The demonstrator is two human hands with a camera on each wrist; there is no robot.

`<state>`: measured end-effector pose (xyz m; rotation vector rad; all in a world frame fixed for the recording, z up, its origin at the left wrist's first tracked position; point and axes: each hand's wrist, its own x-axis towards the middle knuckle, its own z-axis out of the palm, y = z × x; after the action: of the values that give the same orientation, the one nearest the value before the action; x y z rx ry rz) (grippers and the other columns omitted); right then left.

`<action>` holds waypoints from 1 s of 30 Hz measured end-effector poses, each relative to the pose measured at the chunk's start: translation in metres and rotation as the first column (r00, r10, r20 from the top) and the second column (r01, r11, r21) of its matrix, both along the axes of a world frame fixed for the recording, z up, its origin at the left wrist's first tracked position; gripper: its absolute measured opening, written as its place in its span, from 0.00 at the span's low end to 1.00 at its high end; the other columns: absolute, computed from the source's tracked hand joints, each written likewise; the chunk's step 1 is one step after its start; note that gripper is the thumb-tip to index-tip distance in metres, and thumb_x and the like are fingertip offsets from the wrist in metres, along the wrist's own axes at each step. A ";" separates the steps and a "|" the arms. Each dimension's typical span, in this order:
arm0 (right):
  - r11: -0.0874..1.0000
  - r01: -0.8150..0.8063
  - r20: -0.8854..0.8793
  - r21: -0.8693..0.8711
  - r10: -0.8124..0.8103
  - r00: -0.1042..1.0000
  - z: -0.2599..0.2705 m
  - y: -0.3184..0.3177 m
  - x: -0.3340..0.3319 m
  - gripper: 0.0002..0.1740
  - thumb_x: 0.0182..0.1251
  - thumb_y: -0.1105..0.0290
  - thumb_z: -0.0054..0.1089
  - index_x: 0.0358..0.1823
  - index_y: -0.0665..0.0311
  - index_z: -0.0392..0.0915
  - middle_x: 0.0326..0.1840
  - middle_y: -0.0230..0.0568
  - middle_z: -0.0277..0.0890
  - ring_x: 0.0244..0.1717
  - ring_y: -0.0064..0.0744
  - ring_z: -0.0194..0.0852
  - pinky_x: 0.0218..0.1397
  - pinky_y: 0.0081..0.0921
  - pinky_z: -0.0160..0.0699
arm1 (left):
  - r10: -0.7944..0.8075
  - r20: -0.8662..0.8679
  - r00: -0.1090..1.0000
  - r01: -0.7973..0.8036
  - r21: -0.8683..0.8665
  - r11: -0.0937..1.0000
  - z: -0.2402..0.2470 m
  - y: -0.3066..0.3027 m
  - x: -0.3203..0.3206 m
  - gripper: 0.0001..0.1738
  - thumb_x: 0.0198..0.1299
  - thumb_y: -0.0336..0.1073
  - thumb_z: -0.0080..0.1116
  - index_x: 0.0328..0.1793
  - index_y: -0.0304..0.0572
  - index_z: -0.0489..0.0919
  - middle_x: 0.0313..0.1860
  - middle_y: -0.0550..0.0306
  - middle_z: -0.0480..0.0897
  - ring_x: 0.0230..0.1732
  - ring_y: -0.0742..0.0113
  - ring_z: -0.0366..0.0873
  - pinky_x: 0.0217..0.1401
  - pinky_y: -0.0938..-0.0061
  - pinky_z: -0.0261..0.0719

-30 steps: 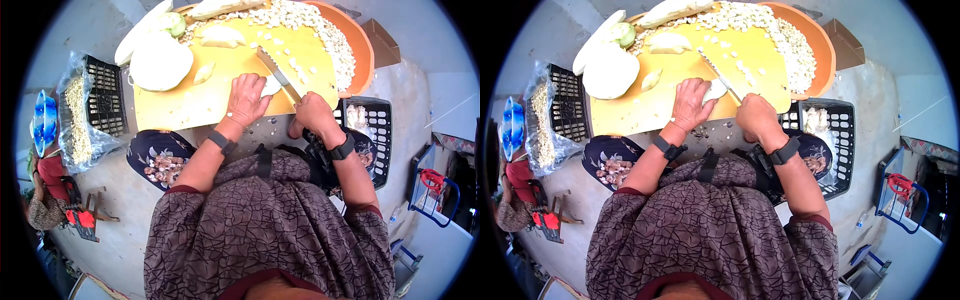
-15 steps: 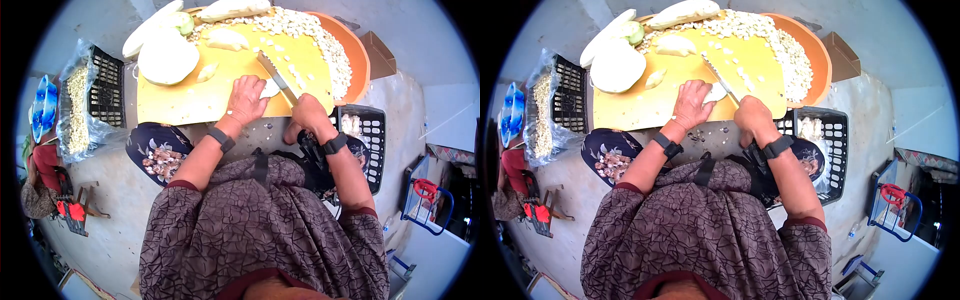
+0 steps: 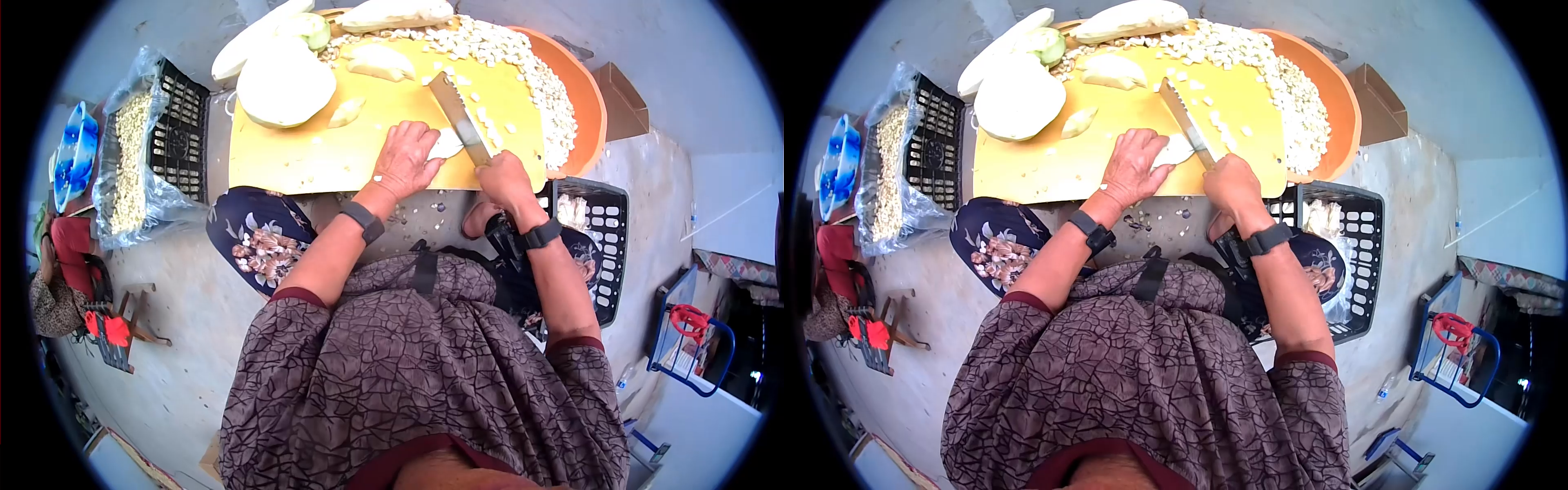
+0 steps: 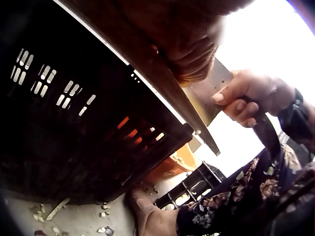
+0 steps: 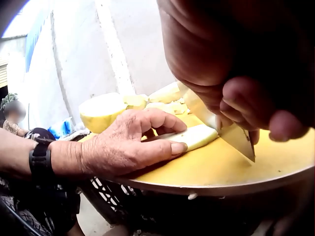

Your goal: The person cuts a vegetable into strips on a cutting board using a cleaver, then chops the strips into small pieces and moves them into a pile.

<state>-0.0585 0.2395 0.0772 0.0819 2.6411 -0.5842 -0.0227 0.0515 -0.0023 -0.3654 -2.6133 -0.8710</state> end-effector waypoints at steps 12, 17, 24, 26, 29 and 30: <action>0.994 -0.104 0.048 0.025 0.103 0.994 0.032 0.007 0.021 0.19 0.63 0.63 0.62 0.32 0.78 0.83 0.37 0.69 0.80 0.44 0.63 0.82 0.52 0.45 0.79 | -0.011 -0.001 1.000 0.011 0.018 1.000 0.000 -0.001 0.001 0.24 0.50 0.39 0.69 0.53 0.37 0.80 0.47 0.49 0.77 0.53 0.50 0.73 0.59 0.60 0.70; 0.990 -0.131 0.086 0.052 0.126 0.988 0.041 0.000 0.023 0.18 0.62 0.63 0.64 0.31 0.78 0.83 0.33 0.68 0.80 0.42 0.62 0.83 0.51 0.44 0.79 | -0.010 0.020 1.000 0.009 0.025 1.000 0.002 -0.001 0.002 0.24 0.50 0.38 0.69 0.53 0.37 0.80 0.46 0.49 0.77 0.52 0.50 0.73 0.59 0.60 0.70; 0.953 -0.249 0.120 0.173 0.230 0.966 0.023 -0.008 0.015 0.12 0.58 0.71 0.60 0.34 0.77 0.82 0.37 0.67 0.81 0.44 0.62 0.83 0.49 0.43 0.82 | -0.016 0.035 0.999 0.015 0.034 0.999 0.004 0.001 0.001 0.23 0.50 0.37 0.69 0.53 0.35 0.80 0.46 0.48 0.77 0.52 0.49 0.73 0.60 0.59 0.71; 0.955 -0.246 0.150 0.164 0.222 0.963 0.016 -0.016 0.006 0.12 0.59 0.73 0.57 0.37 0.77 0.81 0.38 0.67 0.82 0.45 0.63 0.83 0.49 0.43 0.82 | -0.017 0.035 0.999 0.014 0.062 0.998 0.003 0.001 0.001 0.24 0.50 0.37 0.68 0.53 0.35 0.80 0.46 0.48 0.77 0.52 0.49 0.73 0.61 0.59 0.71; 0.955 -0.259 0.031 0.146 0.257 0.966 -0.014 -0.015 -0.002 0.14 0.62 0.70 0.57 0.41 0.76 0.80 0.40 0.67 0.82 0.47 0.62 0.83 0.52 0.44 0.81 | -0.020 0.038 0.999 0.017 0.076 0.997 0.003 0.000 0.000 0.24 0.50 0.37 0.69 0.53 0.35 0.80 0.47 0.48 0.77 0.52 0.49 0.73 0.61 0.59 0.71; 0.946 -0.286 -0.033 0.153 0.294 0.955 -0.021 -0.017 -0.003 0.14 0.62 0.69 0.57 0.41 0.75 0.80 0.40 0.67 0.82 0.48 0.62 0.83 0.53 0.44 0.80 | -0.020 0.039 0.999 0.017 0.076 0.997 0.002 0.000 0.001 0.24 0.49 0.38 0.69 0.53 0.35 0.80 0.47 0.48 0.77 0.53 0.49 0.73 0.60 0.59 0.71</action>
<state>-0.0615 0.2225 0.0557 -0.2801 2.6767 -0.2958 -0.0221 0.0513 -0.0003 -0.3554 -2.6082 -0.9901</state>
